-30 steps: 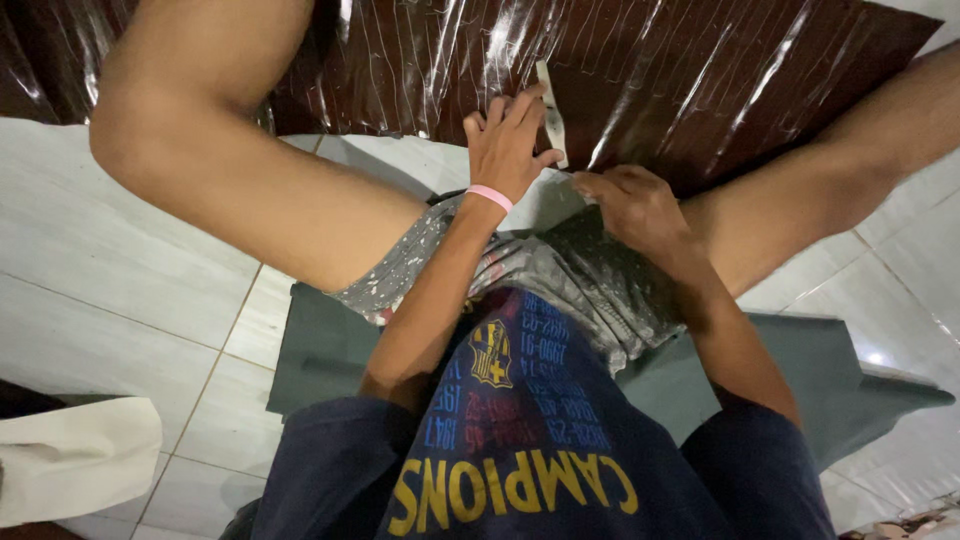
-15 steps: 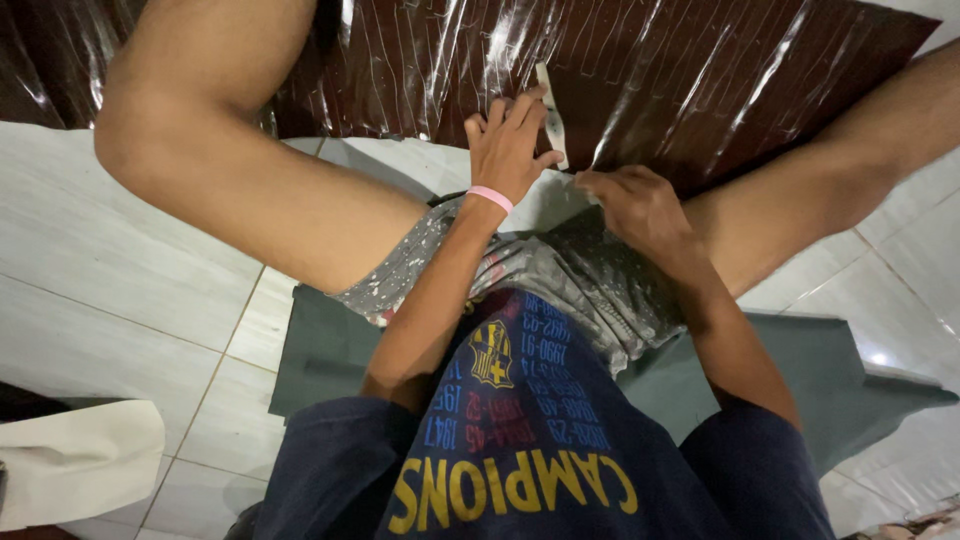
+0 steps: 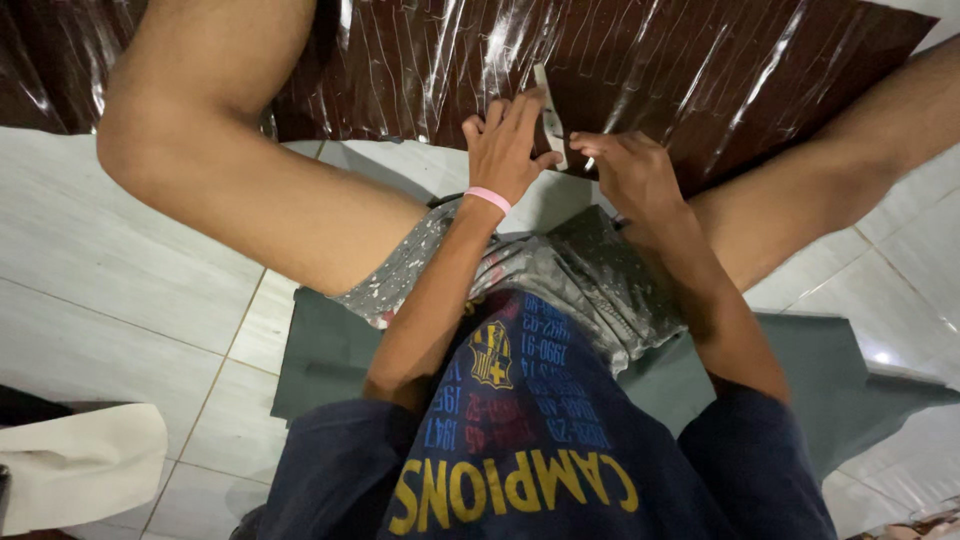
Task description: The person sits cross-legged on the floor and applies strips of white tape to a brown mat. They use a small white tool to press the tape down firmly along its length, repeating the process for multiple strips.
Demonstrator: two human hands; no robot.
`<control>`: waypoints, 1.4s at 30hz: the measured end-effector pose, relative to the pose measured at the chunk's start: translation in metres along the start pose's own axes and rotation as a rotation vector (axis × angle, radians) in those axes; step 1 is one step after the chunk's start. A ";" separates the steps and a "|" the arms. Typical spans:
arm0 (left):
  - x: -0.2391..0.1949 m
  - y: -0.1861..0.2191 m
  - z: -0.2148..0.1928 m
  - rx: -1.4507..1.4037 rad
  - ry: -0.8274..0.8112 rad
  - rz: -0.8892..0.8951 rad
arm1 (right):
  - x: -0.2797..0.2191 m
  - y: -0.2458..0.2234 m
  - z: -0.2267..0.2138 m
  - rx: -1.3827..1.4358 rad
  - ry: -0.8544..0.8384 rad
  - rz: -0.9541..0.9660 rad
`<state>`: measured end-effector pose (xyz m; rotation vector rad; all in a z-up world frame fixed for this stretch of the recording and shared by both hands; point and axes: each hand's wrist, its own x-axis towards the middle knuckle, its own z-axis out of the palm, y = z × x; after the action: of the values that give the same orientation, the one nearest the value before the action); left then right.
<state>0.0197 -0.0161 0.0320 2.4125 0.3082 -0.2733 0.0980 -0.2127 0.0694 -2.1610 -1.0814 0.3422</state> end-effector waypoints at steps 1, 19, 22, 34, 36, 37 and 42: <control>-0.001 0.000 0.000 -0.012 0.014 0.004 | 0.000 0.001 0.000 -0.027 -0.012 0.005; -0.001 -0.006 0.004 -0.043 0.023 0.018 | 0.019 0.007 0.011 0.036 0.030 0.054; 0.000 -0.013 0.009 -0.045 0.028 0.023 | 0.016 0.010 0.011 -0.006 0.029 0.039; -0.005 -0.001 0.055 -0.035 0.047 0.070 | -0.020 0.047 -0.015 -0.052 -0.026 0.169; -0.004 -0.004 0.050 -0.069 0.036 0.056 | -0.016 0.046 -0.013 -0.114 -0.145 0.176; -0.005 -0.004 0.047 -0.094 0.048 0.063 | -0.014 0.045 -0.012 -0.169 -0.186 0.153; -0.007 -0.008 0.044 -0.095 0.053 0.103 | -0.012 0.044 -0.010 -0.209 -0.386 0.283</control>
<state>0.0059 -0.0400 -0.0034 2.3359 0.2150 -0.1449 0.1221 -0.2448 0.0460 -2.5079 -1.0493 0.8376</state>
